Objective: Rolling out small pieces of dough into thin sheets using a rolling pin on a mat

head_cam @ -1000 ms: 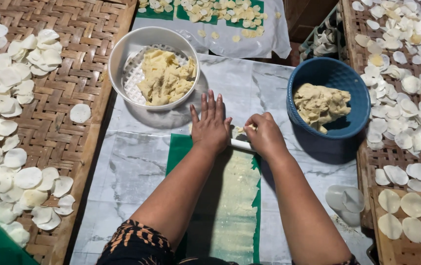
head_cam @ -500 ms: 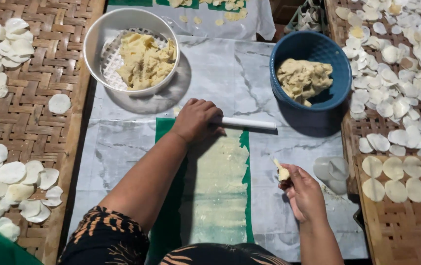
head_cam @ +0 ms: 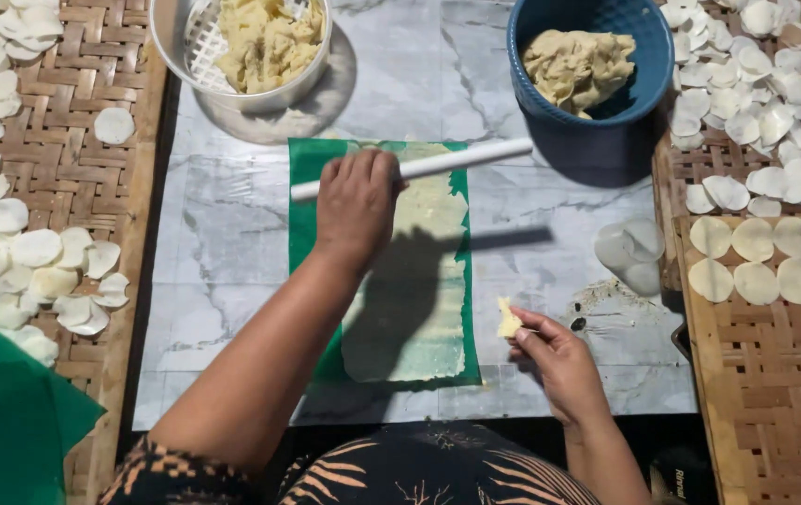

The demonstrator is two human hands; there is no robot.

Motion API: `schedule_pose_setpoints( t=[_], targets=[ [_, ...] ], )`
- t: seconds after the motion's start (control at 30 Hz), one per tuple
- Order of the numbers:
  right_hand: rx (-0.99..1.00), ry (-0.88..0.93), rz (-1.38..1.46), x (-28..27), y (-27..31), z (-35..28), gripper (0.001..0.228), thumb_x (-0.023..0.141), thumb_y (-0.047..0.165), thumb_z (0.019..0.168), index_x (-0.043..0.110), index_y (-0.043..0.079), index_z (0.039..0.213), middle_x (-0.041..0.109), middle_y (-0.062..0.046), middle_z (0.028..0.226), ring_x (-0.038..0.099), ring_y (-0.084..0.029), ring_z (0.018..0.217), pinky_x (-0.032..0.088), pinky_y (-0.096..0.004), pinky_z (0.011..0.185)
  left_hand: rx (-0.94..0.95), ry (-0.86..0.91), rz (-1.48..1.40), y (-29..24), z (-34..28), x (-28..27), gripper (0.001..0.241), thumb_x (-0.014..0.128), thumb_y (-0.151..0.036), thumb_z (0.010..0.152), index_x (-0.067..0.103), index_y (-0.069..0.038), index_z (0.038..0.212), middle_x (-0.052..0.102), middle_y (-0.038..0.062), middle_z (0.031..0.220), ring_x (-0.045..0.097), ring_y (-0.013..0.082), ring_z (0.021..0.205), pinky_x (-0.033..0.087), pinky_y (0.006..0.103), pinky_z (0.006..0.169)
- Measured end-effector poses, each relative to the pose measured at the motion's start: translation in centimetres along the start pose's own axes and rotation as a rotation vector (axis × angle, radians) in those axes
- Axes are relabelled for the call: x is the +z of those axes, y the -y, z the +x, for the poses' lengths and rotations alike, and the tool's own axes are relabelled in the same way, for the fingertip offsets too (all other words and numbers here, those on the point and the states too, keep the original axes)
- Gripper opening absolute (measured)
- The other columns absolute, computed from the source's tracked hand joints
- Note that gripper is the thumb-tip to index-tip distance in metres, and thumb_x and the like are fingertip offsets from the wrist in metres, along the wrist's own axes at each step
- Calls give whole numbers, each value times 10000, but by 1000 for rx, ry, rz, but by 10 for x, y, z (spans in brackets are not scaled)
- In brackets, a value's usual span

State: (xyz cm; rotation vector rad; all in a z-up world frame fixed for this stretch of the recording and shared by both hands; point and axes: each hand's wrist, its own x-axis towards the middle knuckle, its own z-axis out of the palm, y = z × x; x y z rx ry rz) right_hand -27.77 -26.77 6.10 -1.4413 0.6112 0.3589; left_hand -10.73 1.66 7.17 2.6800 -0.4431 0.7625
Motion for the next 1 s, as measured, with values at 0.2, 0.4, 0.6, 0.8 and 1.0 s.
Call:
schedule_pose_setpoints(
  t=[0.2,0.4,0.6,0.8,1.0],
  targets=[
    [-77,16,-415,40,-8,-26,402,675,29,909,710,51,1309,808,-93,1108,707,-122,818,573,-223,730,-142,93,95,-21,-109,9,188,633,-247,924,566,-115,1041,592,70,999,554,260,867,403,392,869],
    [-565,-122,-759,47,-42,-23,178,745,135,873,757,49,1028,625,-39,1024,601,-124,722,525,-256,662,-182,108,33,-33,-129,-10,227,661,-276,924,568,-126,1067,603,60,1021,568,255,872,409,397,850],
    [-625,-47,-722,46,-42,-28,387,642,7,886,667,-3,1271,731,-123,1114,705,-167,849,612,-250,746,-158,157,-55,-42,-146,-38,313,711,-265,873,558,-151,1120,625,23,1136,600,223,999,406,384,920],
    [-721,-85,-798,29,-35,-30,269,594,-61,867,719,-33,1104,730,-164,1108,553,-90,520,460,-162,417,-125,140,-73,-46,-157,-51,323,700,-265,883,621,-171,1182,648,-13,1179,616,189,1044,398,370,973],
    [-1141,-327,-934,5,-13,-14,153,621,100,991,741,136,1079,656,-14,1108,692,-268,1062,536,-400,942,110,90,-75,-58,-171,-32,208,625,-370,960,658,-250,1128,648,-6,1090,658,218,1025,490,398,919]
  ],
)
